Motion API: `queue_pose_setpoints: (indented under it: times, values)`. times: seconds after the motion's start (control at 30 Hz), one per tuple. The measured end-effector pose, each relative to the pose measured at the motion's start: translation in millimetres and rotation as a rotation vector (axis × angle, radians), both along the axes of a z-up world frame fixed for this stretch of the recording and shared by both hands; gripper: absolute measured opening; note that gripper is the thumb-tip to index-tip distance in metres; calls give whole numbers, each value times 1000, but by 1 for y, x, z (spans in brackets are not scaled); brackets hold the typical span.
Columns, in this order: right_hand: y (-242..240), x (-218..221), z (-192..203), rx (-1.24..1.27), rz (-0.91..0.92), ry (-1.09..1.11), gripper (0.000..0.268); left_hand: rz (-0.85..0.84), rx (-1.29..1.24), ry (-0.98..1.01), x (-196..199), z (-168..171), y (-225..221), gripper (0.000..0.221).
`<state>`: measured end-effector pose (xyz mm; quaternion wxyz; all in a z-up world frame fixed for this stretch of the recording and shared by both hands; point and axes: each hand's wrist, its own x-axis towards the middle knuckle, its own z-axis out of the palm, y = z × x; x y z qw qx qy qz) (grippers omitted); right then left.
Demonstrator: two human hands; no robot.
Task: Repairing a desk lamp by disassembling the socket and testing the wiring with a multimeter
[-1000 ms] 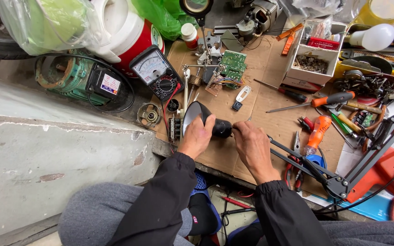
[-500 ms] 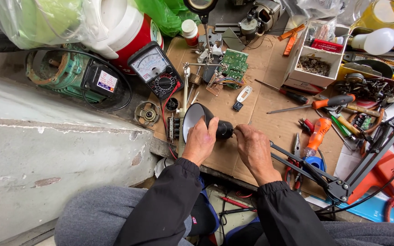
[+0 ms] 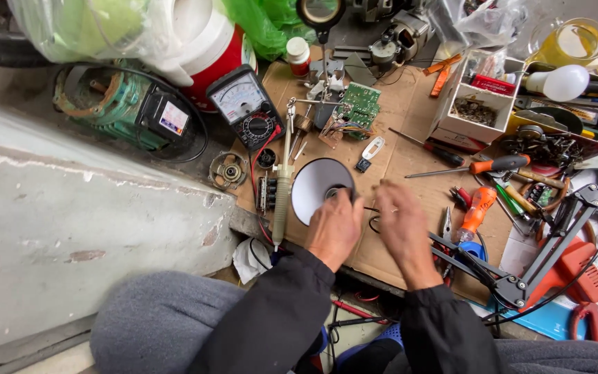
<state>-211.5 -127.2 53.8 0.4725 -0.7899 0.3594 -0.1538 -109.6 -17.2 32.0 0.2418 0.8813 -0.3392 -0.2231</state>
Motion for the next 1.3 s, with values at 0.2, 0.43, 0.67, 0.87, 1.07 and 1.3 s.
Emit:
queue_pose_setpoints:
  times: [0.2, 0.43, 0.67, 0.87, 1.07, 1.3]
  values:
    - [-5, 25, 36, 56, 94, 385, 35, -195, -66, 0, -17, 31, 4, 43]
    - [5, 28, 7, 138, 44, 306, 27, -194, -204, 292, 28, 38, 49, 61]
    - [21, 38, 25, 156, 64, 355, 35, -151, 88, -126, 40, -12, 26, 17]
    - [21, 43, 25, 123, 93, 361, 36, -143, 85, -254, 46, -49, 14, 14]
    - [26, 44, 33, 96, 78, 327, 43, -111, -54, -295, 38, -44, 24, 10]
    - [19, 42, -5, 2, 77, 314, 40, -67, -113, -323, 32, -54, 29, 13]
